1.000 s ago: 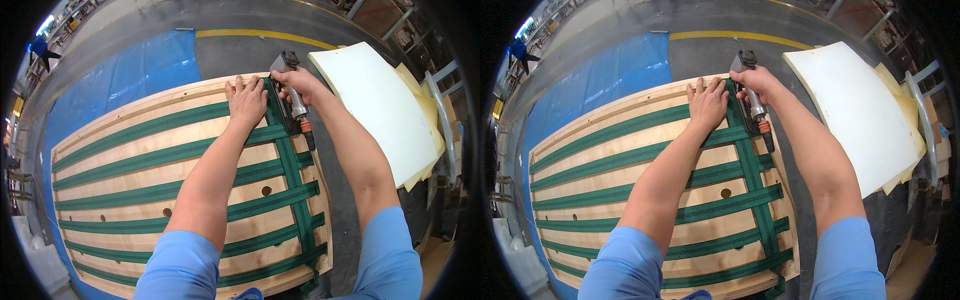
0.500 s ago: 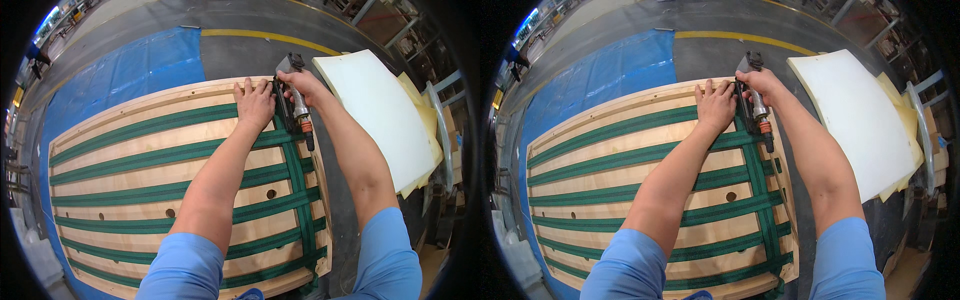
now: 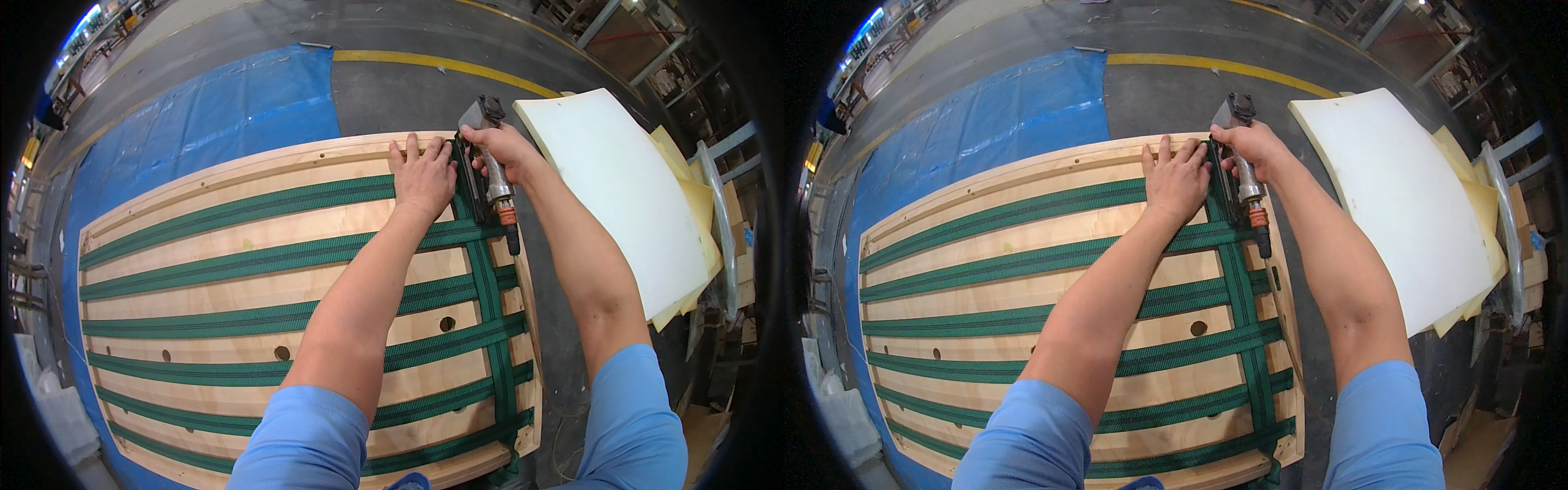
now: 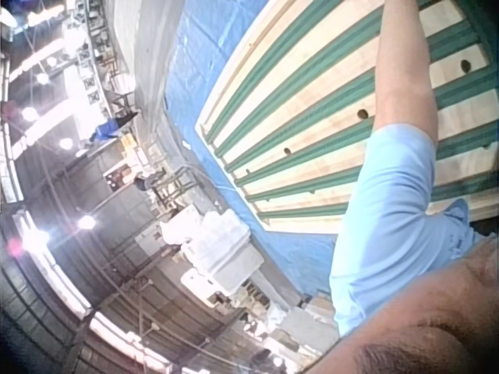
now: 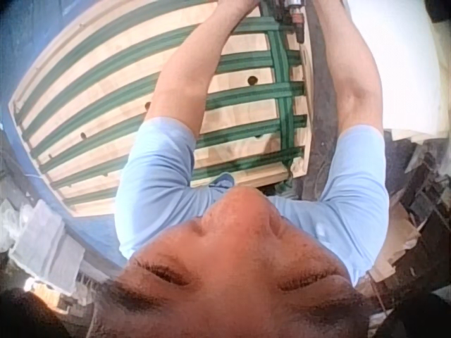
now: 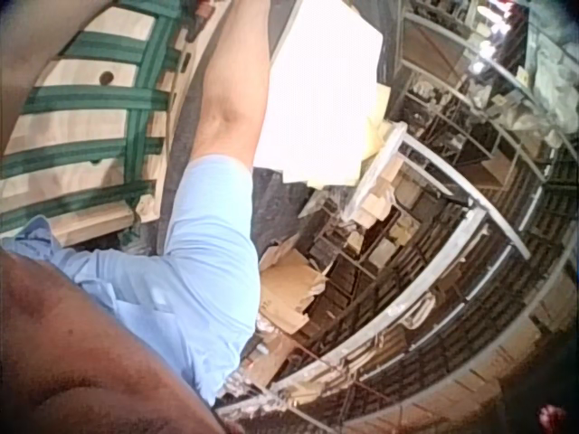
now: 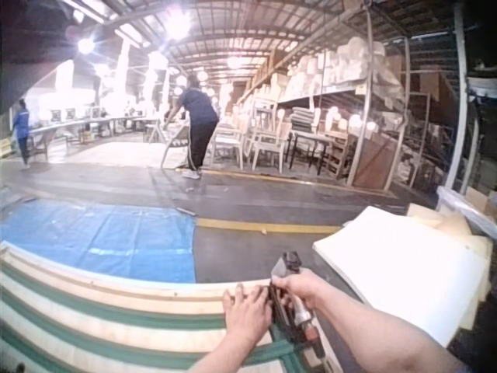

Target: The person attaches green straps to a wooden board using a staple gun. They position the straps, staple them in place, and adjust them as needed.

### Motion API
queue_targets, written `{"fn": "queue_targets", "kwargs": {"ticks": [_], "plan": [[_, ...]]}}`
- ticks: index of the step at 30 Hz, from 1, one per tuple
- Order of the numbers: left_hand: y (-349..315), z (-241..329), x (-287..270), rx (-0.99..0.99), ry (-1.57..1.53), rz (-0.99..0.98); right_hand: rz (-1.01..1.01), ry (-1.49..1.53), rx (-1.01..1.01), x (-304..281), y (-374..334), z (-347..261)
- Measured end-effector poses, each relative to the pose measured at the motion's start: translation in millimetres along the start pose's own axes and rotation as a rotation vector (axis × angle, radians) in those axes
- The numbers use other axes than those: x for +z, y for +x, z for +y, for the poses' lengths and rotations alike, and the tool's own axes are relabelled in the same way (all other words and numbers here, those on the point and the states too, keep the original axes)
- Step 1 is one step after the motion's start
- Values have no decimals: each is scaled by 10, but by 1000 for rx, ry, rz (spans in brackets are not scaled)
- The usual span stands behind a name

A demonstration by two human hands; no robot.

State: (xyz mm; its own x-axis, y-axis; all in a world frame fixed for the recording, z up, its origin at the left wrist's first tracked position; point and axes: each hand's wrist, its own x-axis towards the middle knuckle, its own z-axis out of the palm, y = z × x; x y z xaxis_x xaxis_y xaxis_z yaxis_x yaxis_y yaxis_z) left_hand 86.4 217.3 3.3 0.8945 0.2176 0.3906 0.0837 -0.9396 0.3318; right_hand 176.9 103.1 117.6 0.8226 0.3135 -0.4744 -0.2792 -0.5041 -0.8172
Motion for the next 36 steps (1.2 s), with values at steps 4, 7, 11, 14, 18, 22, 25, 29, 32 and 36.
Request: {"fn": "queue_targets", "kwargs": {"ticks": [4, 7, 11, 14, 18, 22, 25, 29, 32, 36], "plan": [[1, -22, -4, -10, -5, 3, 16, 5, -10, 40, 0, -2], [0, -33, 6, -11, -6, 15, 28, 4, -15, 61, 1, 1], [-4, -30, 26, -14, 3, 42, 6, -9, -15, 62, 18, 7], [-2, -15, 39, -18, -15, 50, 21, -21, -9, 52, 43, 24], [-7, -41, 45, -39, -38, 54, 21, -32, -24, 105, 19, -13], [-10, -64, 37, -42, -50, 76, -12, -14, -26, 158, -18, -44], [-16, -55, 40, -42, -71, 88, 12, -28, -3, 189, -11, -41], [-17, -50, 52, -47, -99, 111, 40, -25, 13, 173, 11, -25], [-21, -86, 54, -51, -121, 113, 7, -6, -4, 199, -23, -37], [-17, -78, 62, -43, -140, 120, -30, 6, -35, 198, -48, -29]]}}
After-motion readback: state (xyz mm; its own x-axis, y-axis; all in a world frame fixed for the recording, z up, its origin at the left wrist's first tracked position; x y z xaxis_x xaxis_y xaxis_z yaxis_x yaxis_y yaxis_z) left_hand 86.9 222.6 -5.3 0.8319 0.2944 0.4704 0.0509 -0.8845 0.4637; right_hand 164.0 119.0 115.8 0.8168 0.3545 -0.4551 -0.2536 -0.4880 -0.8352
